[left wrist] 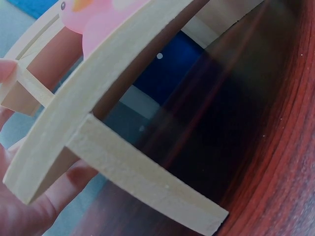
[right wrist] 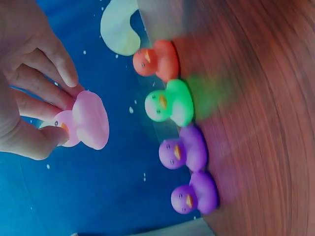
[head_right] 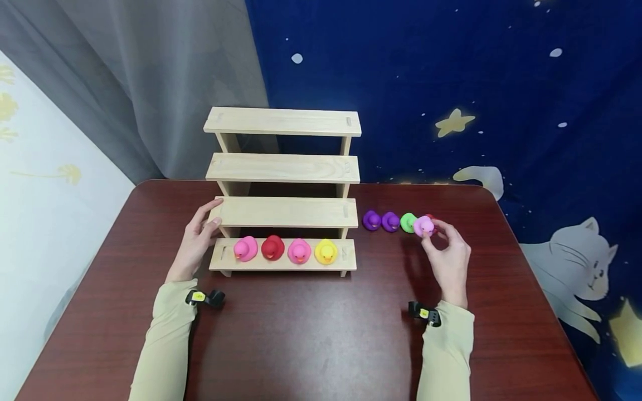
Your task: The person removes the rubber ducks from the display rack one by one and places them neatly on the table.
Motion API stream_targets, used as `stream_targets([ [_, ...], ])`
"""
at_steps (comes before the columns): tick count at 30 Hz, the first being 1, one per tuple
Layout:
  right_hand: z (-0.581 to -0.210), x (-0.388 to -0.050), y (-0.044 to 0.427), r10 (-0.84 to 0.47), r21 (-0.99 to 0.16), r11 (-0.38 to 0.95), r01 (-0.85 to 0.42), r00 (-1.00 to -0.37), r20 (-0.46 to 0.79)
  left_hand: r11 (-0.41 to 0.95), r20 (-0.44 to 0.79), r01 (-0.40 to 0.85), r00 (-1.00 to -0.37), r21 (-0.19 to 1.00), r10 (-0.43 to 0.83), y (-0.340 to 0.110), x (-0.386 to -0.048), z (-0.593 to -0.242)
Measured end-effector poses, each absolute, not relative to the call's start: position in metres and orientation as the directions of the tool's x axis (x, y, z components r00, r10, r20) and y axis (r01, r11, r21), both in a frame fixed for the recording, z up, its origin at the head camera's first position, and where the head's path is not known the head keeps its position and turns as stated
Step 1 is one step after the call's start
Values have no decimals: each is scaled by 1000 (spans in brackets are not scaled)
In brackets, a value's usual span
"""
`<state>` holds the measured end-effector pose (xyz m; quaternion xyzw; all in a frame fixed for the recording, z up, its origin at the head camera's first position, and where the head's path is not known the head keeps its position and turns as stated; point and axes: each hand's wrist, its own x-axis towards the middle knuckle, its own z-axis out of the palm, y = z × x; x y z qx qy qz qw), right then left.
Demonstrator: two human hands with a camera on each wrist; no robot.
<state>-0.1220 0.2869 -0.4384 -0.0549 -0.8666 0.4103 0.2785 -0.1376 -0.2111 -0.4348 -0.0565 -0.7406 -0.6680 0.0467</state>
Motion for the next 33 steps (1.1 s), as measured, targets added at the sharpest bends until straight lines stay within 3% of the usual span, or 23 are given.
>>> stream_targets([
  [16, -440, -114, 331, 411, -752, 658, -43, -815, 407, 86, 141, 141, -990, 986, 15, -217, -146, -453],
  [24, -444, -119, 342, 393, -755, 655, -25, -842, 369, 89, 126, 127, -992, 988, 20, -219, -149, -460],
  [33, -456, -133, 359, 359, -749, 662, 10, -882, 306, 114, 141, 141, -990, 983, 12, -212, -140, -440],
])
